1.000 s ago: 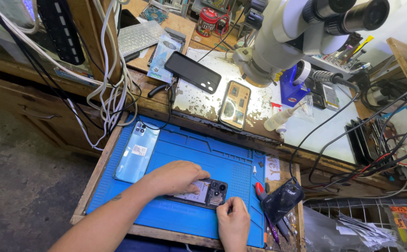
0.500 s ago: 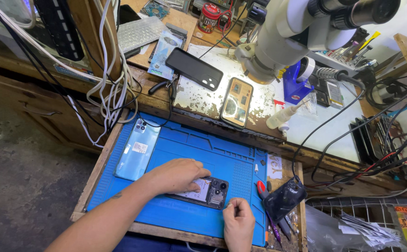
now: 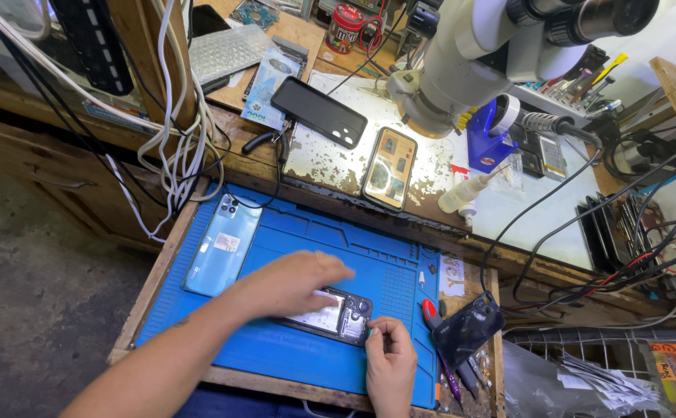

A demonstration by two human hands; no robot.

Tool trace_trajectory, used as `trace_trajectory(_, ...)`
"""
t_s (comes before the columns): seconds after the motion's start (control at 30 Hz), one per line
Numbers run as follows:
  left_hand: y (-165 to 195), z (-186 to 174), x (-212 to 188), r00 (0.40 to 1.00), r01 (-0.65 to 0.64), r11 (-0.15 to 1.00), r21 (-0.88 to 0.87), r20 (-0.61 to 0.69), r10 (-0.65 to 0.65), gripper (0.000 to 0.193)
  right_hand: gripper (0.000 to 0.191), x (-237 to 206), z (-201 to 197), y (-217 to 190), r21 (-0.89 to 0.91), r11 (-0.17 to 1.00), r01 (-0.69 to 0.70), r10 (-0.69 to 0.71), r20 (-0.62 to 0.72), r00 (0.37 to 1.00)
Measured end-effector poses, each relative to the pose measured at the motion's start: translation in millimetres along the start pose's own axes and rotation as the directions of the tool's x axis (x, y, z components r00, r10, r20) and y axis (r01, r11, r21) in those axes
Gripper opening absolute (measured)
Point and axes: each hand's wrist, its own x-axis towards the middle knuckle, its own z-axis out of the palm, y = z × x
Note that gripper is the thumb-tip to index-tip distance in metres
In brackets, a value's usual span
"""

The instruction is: The person disassembles a mobile phone by removing a black plastic cover and internal components, then uses a metal blade to scrape adhesive from the edges of the phone frame.

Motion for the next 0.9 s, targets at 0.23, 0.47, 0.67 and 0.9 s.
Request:
trace_trajectory(0.23, 5.7, -100.8, -10.3, 0.556, -0.254, 0.961, -0.113, -0.83, 0.05, 0.061, 0.009, 3.1, 0.1, -10.4, -0.019, 0.999, -0.03, 0.031, 0.054, 0.998)
trace_trajectory(0.47, 18.2, -138.6, -21.6, 0.373, -0.276, 0.916, -0.291, -0.911, -0.177, 0.041, 0.01, 0.0, 3.0, -19.4, 0.055, 0.998, -0.04, 0.039, 0.016, 0.999)
trace_trajectory(0.67, 17.7, -4.0, -4.7, 0.86, -0.012, 0.994, -0.109, -0.508, -0.045, 0.031, 0.01, -2.7, -0.4, -11.7, 0.139, 0.989, -0.047, 0.048, 0.0, 0.999)
trace_trajectory(0.9, 24.0, 54.2, -11.7, 0.982, -0.174, 0.976, 0.127, -0.049, 0.182, 0.054, 0.012, 0.0, -3.7, 1.3, 0.171, 0.985, 0.009, -0.006, -0.017, 1.0)
